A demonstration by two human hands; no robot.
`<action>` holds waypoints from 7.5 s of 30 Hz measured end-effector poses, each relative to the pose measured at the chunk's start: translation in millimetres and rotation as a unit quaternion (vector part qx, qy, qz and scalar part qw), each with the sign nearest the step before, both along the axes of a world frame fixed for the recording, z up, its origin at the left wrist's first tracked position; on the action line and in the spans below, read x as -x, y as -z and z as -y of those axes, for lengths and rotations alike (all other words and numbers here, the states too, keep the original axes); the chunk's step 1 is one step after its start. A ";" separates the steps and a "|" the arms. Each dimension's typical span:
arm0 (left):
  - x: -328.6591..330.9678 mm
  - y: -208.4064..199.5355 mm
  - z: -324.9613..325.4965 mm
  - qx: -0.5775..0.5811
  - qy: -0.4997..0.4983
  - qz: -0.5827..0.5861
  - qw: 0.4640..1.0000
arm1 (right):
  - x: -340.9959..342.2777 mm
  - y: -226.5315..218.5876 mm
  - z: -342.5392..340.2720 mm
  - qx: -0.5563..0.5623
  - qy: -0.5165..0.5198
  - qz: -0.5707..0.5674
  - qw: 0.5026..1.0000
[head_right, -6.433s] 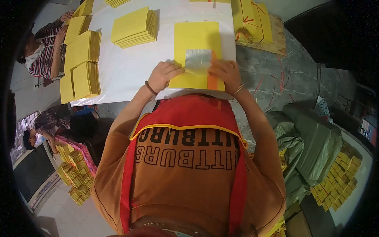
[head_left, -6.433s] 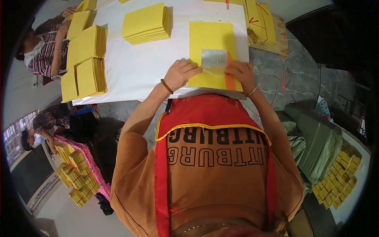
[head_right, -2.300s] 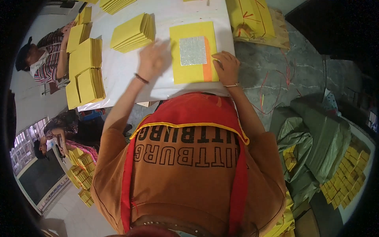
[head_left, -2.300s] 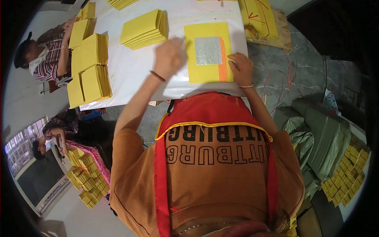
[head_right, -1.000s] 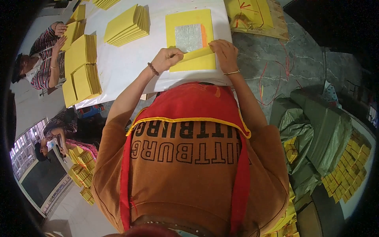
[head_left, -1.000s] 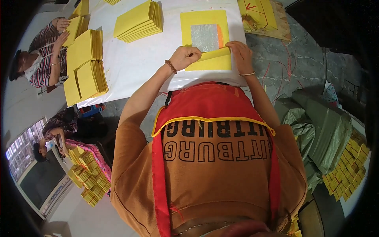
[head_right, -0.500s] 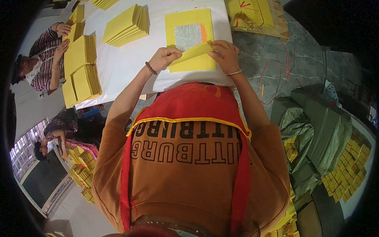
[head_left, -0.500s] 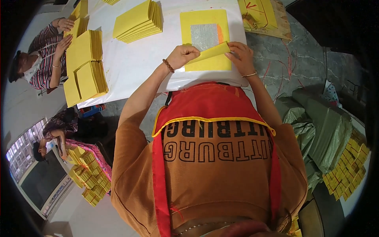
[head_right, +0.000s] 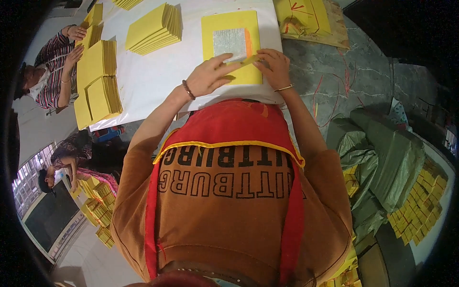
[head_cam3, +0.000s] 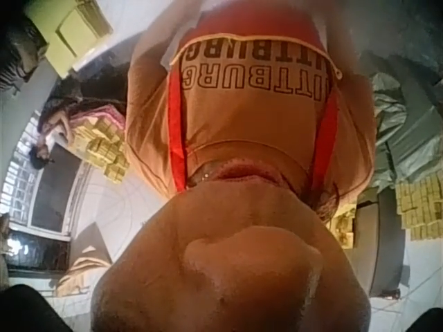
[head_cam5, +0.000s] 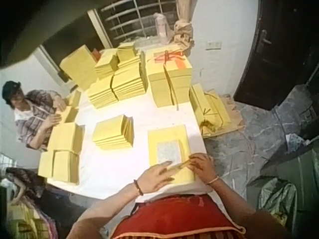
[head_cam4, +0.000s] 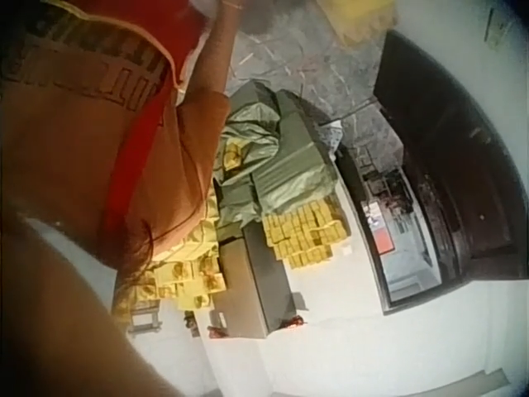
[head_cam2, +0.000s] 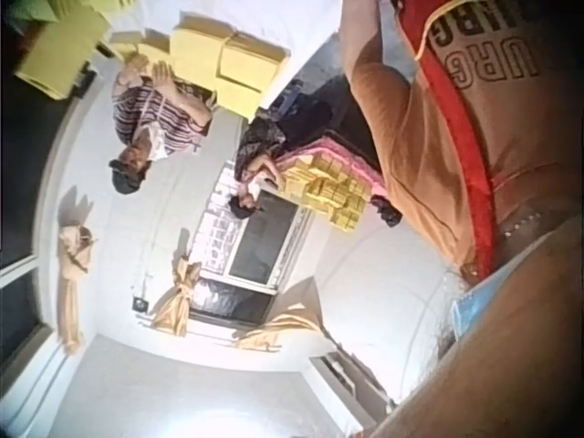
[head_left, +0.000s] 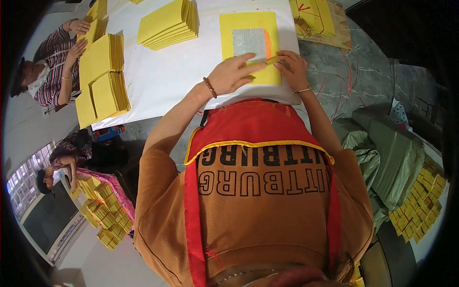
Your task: Folding and stacking sheets of yellow paper with silver foil centers.
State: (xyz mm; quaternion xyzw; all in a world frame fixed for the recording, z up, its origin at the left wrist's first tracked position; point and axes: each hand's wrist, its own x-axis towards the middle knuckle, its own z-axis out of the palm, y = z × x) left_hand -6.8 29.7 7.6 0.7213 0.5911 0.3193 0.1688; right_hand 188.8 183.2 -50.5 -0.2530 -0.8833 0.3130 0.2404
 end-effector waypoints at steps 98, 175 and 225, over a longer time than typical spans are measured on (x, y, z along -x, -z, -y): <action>-35.7 23.7 -9.9 0.051 -0.049 -0.228 0.971 | 24.3 -29.4 16.1 0.221 0.122 0.193 0.948; 194.5 -16.1 41.1 0.100 -0.293 -0.297 0.903 | 9.0 -5.4 6.5 0.212 0.101 -0.085 0.968; 22.0 3.6 20.0 0.242 -0.232 0.150 0.930 | 3.8 -31.5 11.1 0.311 -0.010 0.048 0.949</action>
